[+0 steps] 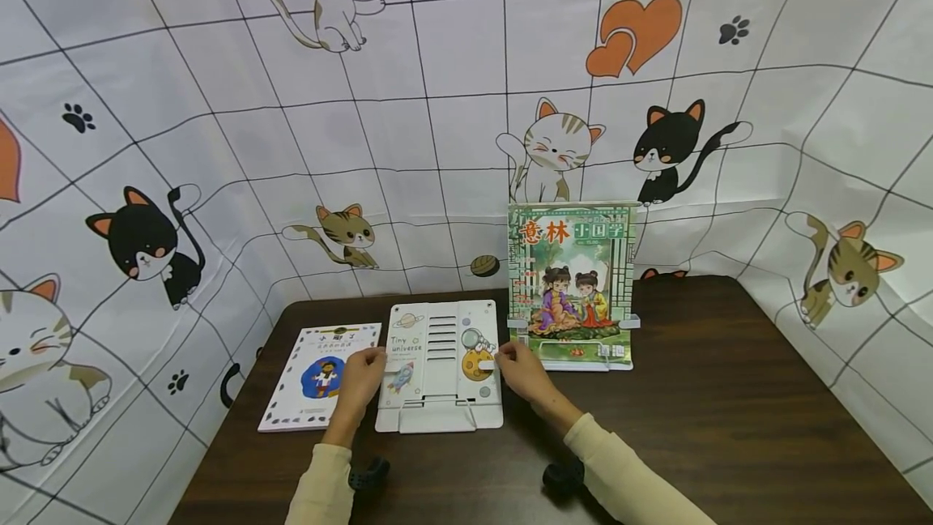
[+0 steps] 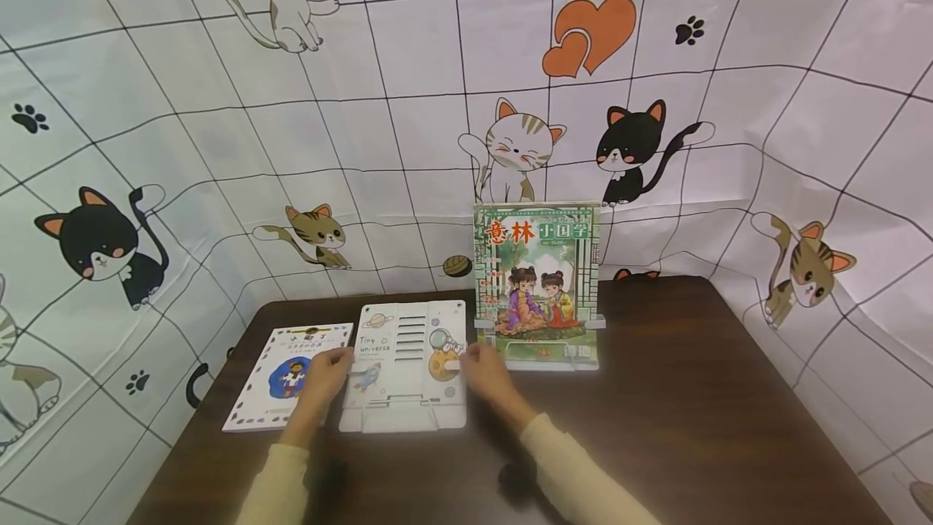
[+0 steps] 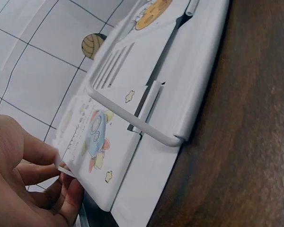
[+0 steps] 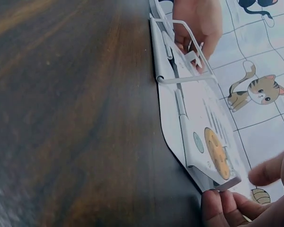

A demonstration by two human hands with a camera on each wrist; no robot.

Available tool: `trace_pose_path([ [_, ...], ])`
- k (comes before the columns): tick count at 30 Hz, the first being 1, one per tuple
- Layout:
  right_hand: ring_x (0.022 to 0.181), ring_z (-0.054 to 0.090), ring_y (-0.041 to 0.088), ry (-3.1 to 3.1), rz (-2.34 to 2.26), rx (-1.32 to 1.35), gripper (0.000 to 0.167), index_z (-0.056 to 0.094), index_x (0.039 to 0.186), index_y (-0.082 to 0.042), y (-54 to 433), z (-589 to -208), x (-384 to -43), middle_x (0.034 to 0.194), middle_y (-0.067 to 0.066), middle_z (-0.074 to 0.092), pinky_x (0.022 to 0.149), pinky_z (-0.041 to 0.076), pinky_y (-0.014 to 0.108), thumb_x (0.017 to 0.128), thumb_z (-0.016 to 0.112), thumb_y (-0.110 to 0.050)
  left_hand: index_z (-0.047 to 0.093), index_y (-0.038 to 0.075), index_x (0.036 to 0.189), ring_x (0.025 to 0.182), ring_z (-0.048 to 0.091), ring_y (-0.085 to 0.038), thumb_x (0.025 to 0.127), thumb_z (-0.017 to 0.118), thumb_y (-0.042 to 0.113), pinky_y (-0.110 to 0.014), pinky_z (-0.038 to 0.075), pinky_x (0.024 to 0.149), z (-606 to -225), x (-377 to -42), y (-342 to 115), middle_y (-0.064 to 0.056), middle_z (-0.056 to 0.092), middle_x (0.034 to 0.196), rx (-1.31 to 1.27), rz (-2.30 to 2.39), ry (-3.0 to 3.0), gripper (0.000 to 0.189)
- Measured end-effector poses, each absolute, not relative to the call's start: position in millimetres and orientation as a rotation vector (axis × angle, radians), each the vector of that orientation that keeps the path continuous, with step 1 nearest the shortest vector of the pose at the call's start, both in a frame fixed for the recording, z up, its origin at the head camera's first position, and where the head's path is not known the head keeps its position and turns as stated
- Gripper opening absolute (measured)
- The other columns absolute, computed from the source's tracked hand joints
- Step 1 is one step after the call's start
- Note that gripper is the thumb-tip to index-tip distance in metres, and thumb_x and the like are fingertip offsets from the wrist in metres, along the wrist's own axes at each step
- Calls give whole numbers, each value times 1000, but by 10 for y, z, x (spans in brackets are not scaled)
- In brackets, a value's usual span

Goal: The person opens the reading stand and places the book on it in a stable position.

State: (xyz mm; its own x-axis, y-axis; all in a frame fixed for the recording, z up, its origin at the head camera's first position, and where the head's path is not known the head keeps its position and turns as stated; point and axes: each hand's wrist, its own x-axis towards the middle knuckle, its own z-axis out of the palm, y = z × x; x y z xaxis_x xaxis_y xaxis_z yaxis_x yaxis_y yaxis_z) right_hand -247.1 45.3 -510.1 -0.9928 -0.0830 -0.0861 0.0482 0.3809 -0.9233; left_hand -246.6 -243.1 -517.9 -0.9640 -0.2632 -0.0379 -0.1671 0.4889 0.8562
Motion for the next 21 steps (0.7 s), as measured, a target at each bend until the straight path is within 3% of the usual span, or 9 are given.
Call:
trace_pose_path([
  [5, 88, 67, 30, 2433, -1837, -45, 24, 58, 125, 11, 450, -5114, -2447, 104, 23, 64, 75, 61, 40, 112, 45, -4, 64, -13, 135, 111, 66, -36, 105, 62, 14, -44, 56, 95, -5167, -2466, -2453, -31, 67, 127, 392, -1576, -2555, 40],
  [9, 81, 65, 28, 2432, -1897, -103, 16, 58, 118, 9, 446, -5123, -2454, 96, 20, 63, 71, 59, 37, 111, 49, -2, 66, -11, 130, 100, 63, -25, 102, 68, 12, -30, 51, 83, -5121, -2456, -2486, -24, 68, 118, 385, -1621, -2492, 36],
  [15, 72, 60, 20, 2486, -1897, -251, 4, 57, 106, 2, 456, -5123, -2477, 86, 11, 60, 60, 51, 24, 107, 58, -2, 69, -8, 126, 94, 63, -18, 102, 71, 11, -29, 51, 81, -5040, -2469, -2527, -22, 70, 114, 337, -1593, -2451, 31],
  [21, 65, 56, 11, 2532, -1844, -449, 6, 57, 102, -3, 471, -5139, -2495, 81, 8, 61, 56, 51, 23, 106, 61, -3, 69, -8, 123, 90, 60, -12, 100, 73, 7, -23, 49, 75, -4995, -2508, -2570, -20, 70, 110, 322, -1589, -2380, 27],
])
